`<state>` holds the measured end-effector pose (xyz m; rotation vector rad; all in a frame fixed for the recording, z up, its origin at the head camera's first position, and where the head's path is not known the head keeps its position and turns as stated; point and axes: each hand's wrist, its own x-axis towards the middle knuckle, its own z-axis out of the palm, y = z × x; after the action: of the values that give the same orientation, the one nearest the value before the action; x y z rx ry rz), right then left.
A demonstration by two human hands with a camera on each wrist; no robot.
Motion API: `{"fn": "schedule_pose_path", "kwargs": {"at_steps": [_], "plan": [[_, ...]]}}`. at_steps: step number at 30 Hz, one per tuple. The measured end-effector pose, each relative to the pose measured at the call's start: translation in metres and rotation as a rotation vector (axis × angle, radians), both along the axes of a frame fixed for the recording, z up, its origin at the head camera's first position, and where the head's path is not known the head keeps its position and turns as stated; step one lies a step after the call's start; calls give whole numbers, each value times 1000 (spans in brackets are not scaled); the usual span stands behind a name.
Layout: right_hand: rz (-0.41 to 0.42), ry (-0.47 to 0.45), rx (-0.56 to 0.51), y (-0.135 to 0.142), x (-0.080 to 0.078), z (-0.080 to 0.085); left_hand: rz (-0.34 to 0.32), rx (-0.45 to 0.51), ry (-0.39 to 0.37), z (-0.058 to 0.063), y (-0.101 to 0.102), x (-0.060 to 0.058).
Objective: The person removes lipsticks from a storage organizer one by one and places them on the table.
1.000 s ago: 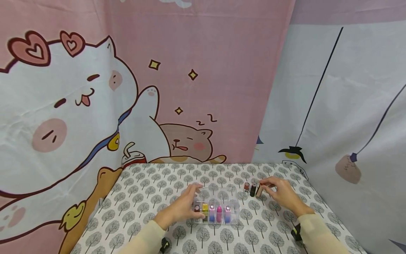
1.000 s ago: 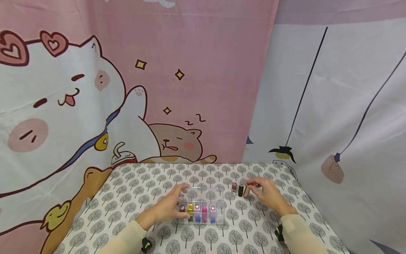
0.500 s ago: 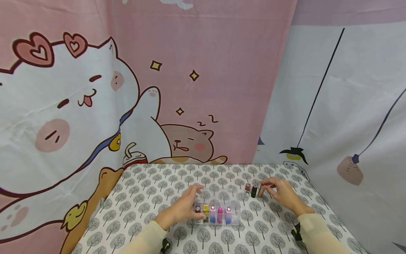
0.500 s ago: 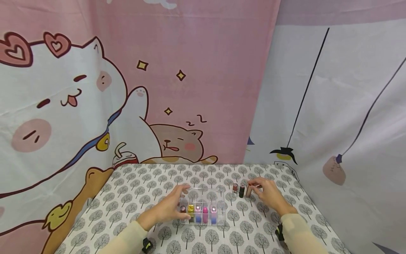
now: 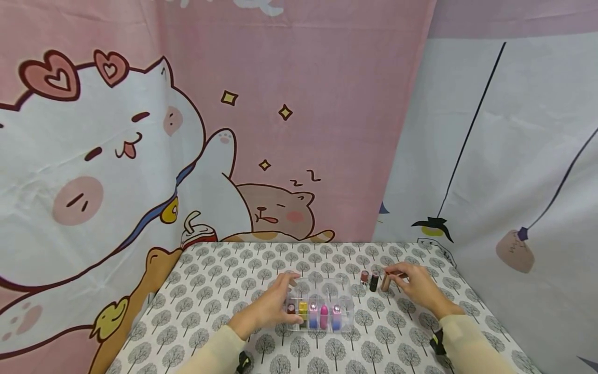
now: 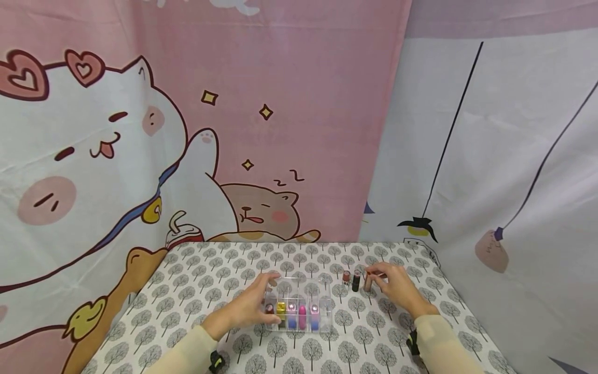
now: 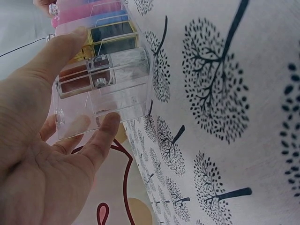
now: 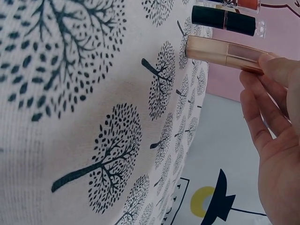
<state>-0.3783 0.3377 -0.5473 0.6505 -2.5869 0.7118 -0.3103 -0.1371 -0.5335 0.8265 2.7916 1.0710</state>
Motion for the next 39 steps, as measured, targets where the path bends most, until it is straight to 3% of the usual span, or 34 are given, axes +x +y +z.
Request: {"fn": "schedule_pose_path", "kwargs": {"at_steps": [10, 18, 39], "plan": [[15, 36, -11, 0, -3, -5, 16, -26, -5, -2, 1, -2], [-10, -28, -5, 0, -1, -1, 23, -33, -9, -2, 1, -1], [-35, -77, -74, 0, 1, -5, 6, -16, 4, -4, 1, -2]]}}
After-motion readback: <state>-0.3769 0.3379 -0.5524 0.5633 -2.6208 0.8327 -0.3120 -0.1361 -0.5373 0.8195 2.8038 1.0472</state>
